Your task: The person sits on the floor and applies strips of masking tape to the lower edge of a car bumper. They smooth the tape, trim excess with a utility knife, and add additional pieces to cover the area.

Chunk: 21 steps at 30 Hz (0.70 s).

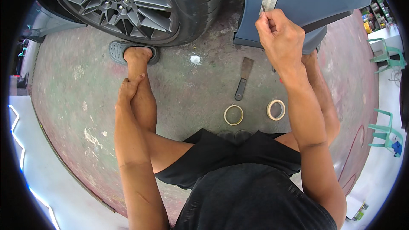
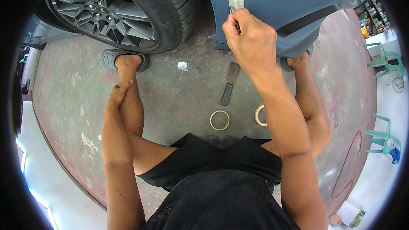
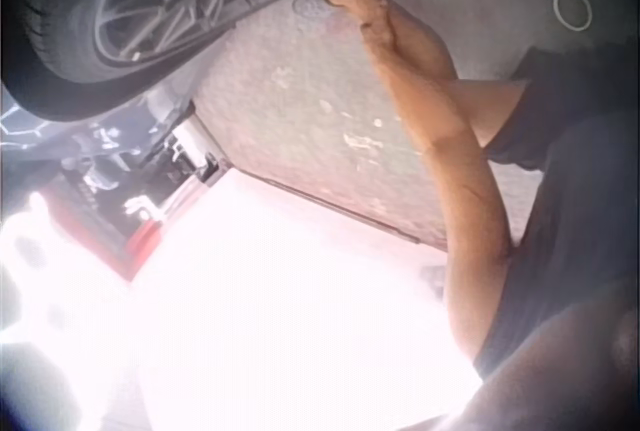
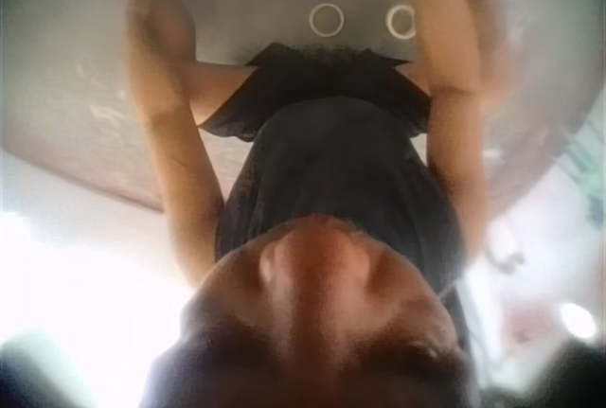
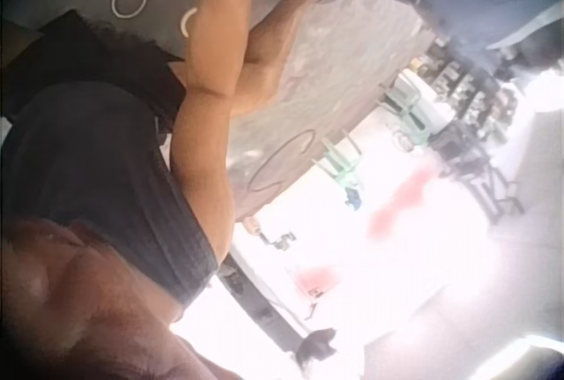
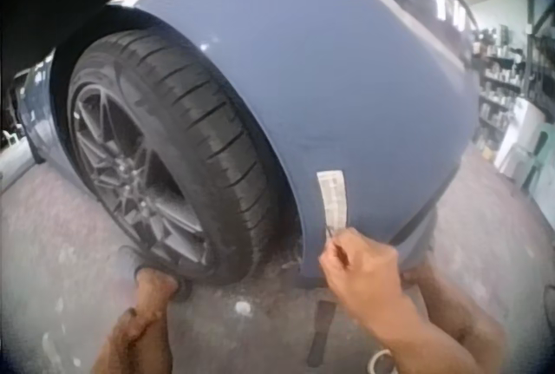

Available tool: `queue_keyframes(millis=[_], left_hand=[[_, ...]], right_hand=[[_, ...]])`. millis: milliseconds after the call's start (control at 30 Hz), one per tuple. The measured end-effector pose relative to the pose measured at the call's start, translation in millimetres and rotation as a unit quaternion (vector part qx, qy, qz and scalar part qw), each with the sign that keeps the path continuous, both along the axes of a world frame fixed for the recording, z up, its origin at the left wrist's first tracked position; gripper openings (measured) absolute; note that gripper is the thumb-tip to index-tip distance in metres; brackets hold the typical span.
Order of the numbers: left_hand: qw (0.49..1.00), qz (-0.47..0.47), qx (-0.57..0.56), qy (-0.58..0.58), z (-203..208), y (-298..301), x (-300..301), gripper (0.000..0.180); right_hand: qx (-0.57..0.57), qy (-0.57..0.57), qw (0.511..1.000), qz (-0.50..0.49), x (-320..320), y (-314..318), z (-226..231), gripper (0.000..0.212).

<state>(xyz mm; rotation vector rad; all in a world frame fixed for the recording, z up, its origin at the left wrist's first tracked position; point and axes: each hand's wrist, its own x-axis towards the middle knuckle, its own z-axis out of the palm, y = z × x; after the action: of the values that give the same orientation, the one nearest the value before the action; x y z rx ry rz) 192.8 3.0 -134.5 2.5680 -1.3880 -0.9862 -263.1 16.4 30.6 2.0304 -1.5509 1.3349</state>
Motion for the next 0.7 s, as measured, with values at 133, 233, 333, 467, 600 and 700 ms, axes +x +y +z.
queue_keyframes(millis=[133, 233, 333, 467, 600, 700], left_hand=[[1.0, 0.001, 0.003, -0.006, 0, 0, 1, 0.122], [1.0, 0.007, 0.007, -0.014, -2, -1, 3, 0.118], [1.0, 0.013, 0.009, -0.011, 3, 0, -3, 0.116], [1.0, 0.016, 0.008, -0.015, 6, 1, -5, 0.116], [1.0, 0.01, 0.004, -0.014, 1, 0, -1, 0.117], [1.0, 0.009, 0.001, -0.002, -3, -1, 3, 0.117]], right_hand=[[0.006, 0.0, 1.0, -0.001, 1, 2, -4, 0.018], [0.007, -0.005, 1.0, -0.002, 2, 2, -6, 0.018], [0.007, -0.009, 1.0, -0.007, 2, 1, -9, 0.018], [-0.008, -0.007, 1.0, -0.01, 2, -1, -13, 0.018], [-0.01, -0.015, 1.0, -0.005, 1, -2, -19, 0.016], [-0.004, -0.015, 1.0, -0.007, 1, -1, -22, 0.016]])
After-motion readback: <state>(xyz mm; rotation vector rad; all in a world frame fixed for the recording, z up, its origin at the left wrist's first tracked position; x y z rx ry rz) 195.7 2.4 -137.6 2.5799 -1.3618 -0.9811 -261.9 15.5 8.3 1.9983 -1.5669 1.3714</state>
